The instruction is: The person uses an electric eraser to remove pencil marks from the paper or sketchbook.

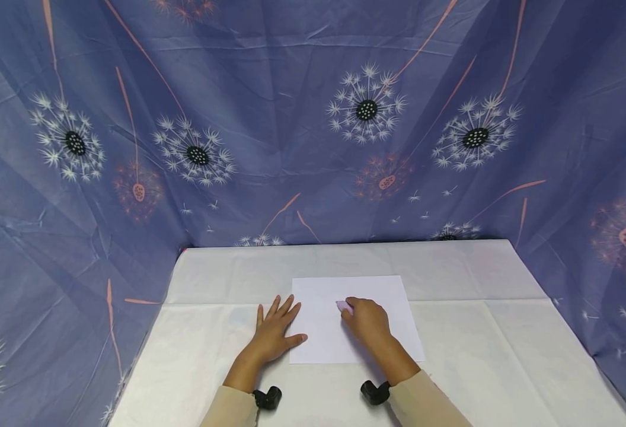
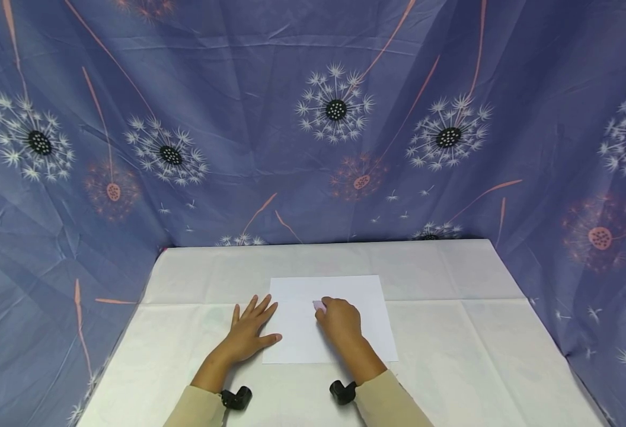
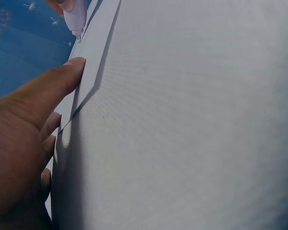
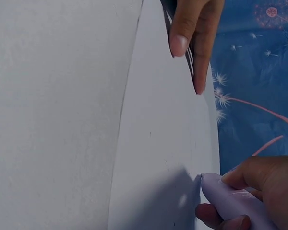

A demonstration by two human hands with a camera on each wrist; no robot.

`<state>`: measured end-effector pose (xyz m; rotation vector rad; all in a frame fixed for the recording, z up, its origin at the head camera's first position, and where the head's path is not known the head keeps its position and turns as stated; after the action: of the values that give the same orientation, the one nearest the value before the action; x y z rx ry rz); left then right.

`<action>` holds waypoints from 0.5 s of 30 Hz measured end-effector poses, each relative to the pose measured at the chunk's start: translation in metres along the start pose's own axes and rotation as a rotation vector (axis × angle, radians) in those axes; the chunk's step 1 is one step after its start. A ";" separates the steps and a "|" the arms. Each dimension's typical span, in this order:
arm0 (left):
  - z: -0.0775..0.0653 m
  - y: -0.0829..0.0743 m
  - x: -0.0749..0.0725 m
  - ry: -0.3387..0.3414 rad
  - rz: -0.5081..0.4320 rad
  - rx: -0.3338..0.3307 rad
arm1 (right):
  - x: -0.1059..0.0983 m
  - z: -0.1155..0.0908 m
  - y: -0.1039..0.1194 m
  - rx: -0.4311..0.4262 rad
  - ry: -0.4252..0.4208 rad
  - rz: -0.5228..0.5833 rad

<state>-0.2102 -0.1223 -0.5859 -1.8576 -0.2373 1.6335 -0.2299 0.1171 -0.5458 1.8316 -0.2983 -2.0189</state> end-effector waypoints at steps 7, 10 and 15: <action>0.000 -0.001 0.000 0.001 0.006 0.002 | 0.000 0.001 -0.002 -0.015 -0.003 -0.009; 0.000 -0.001 -0.001 -0.002 0.006 0.006 | 0.002 0.001 0.001 -0.032 0.012 -0.010; 0.000 0.000 -0.001 -0.006 0.013 0.012 | 0.004 0.001 0.005 -0.033 0.033 -0.023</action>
<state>-0.2106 -0.1225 -0.5852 -1.8492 -0.2175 1.6461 -0.2307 0.1104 -0.5467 1.8543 -0.2342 -1.9945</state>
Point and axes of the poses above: each hand's wrist, its own z-axis towards the middle knuckle, its own x-axis out of the palm, y = z × x, the point moved 3 cm from there along z, towards the middle knuckle
